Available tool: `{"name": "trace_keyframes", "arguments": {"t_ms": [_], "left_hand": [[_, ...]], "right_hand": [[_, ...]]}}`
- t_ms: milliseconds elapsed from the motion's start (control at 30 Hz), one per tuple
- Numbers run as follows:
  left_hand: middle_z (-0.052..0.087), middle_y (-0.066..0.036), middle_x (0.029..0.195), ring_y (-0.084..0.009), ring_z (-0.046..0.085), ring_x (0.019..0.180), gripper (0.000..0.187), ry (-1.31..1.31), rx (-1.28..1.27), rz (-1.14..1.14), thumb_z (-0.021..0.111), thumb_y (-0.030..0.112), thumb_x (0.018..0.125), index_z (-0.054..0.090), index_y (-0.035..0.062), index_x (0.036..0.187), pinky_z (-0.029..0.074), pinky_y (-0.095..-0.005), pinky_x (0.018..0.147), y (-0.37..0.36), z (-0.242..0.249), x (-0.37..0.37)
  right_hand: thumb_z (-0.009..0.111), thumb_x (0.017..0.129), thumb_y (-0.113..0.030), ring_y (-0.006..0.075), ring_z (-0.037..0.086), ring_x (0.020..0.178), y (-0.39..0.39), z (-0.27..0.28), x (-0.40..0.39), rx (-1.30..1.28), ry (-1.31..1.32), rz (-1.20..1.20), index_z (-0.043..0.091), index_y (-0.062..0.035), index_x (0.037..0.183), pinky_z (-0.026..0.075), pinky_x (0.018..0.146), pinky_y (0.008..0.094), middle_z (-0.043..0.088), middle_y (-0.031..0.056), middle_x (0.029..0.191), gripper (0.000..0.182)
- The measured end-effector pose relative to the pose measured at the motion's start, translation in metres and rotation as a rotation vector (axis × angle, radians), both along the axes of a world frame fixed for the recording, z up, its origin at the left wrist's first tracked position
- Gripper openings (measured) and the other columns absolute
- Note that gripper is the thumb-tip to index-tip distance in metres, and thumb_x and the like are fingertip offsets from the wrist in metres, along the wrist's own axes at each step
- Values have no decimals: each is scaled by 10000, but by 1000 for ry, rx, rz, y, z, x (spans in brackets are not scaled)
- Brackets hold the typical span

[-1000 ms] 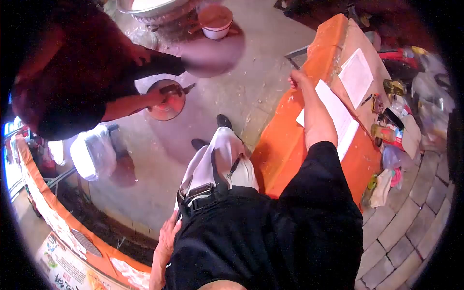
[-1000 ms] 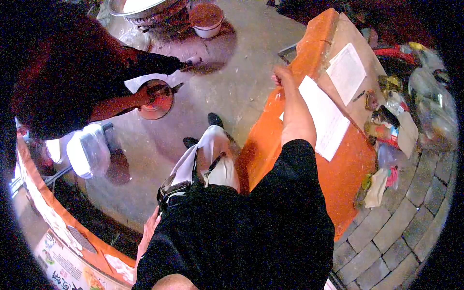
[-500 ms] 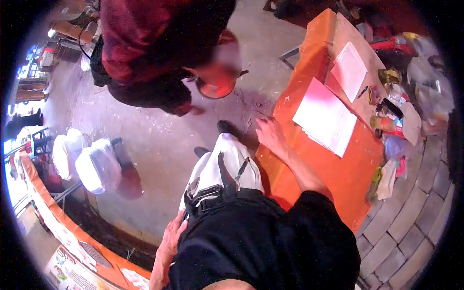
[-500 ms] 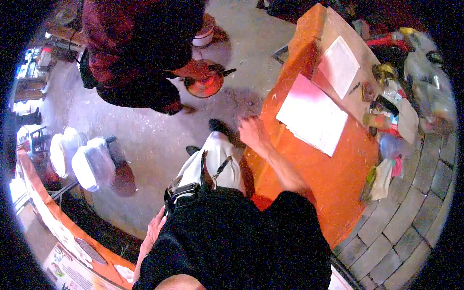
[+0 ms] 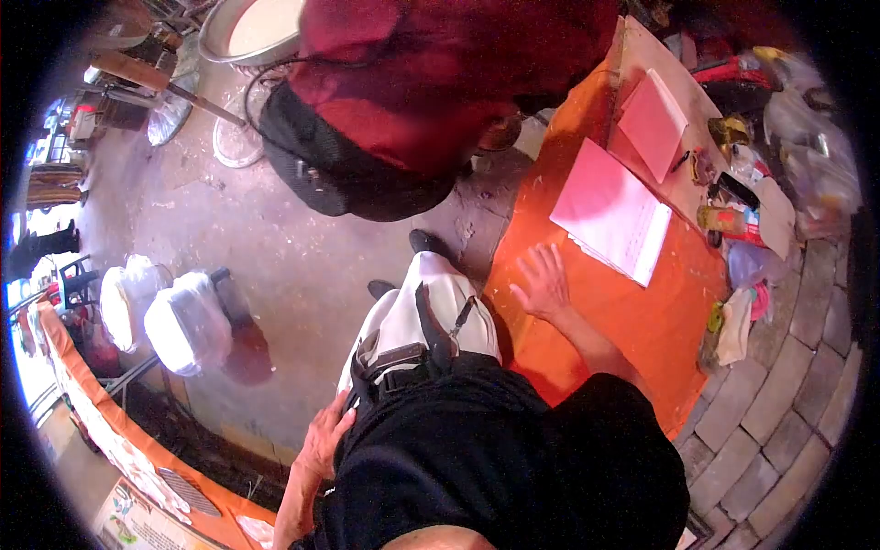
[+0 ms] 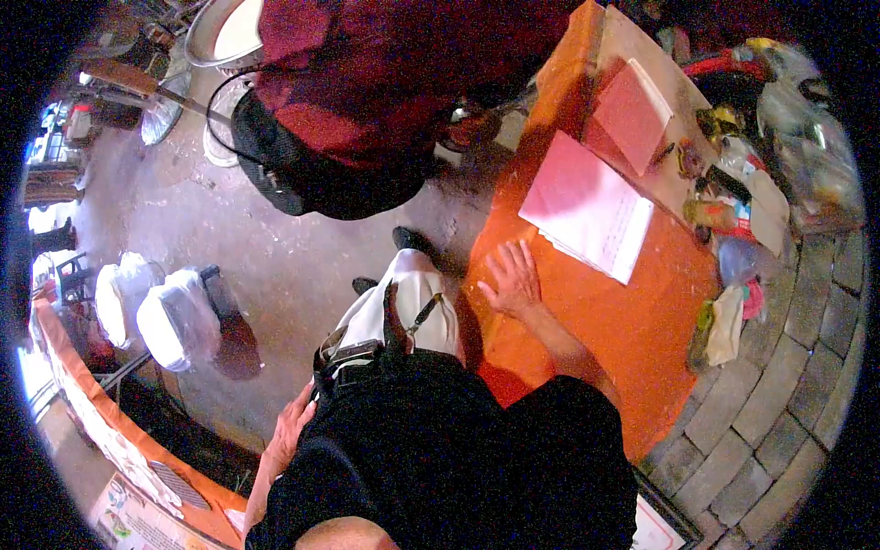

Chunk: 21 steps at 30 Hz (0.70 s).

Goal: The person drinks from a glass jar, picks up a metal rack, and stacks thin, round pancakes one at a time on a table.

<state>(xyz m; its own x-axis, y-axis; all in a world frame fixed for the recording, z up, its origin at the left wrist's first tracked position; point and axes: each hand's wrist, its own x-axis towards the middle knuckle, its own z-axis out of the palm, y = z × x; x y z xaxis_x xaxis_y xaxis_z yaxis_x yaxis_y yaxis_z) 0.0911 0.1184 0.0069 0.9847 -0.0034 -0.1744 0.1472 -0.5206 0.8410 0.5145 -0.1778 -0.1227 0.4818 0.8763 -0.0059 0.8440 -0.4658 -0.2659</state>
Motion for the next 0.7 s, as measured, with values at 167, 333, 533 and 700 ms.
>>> {"name": "trace_keyframes", "arguments": {"t_ms": [167,333,533,700], "left_hand": [[349,-320,1477,-490,537,1155,841,-3,-2,12,698,157,751,298,170,1491,454,-517,941,-1,7,6],[354,-310,1476,-478,522,1199,848,-4,24,-3,707,209,762,290,187,1501,452,-519,948,-6,8,6],[261,-275,1544,-464,463,1282,994,18,-17,-2,771,225,687,239,216,1527,416,-541,1013,-10,5,3],[236,-244,1565,-446,476,1254,1011,34,-30,47,776,255,681,238,246,1536,402,-507,1021,-17,12,5]], "right_hand": [[725,776,-314,399,476,1216,-3,-5,2,22,-15,18,651,-10,1102,251,1140,588,548,203,1220,452],[708,778,-266,370,524,1155,-4,-7,1,67,-28,35,681,-30,1039,267,1131,593,590,178,1151,353],[662,786,-232,361,543,1123,-7,-14,3,87,-46,94,678,-42,977,259,1129,608,608,162,1072,270],[621,787,-228,349,545,1064,-5,-16,4,95,-59,126,669,-56,929,243,1129,625,606,140,1022,228]]}}
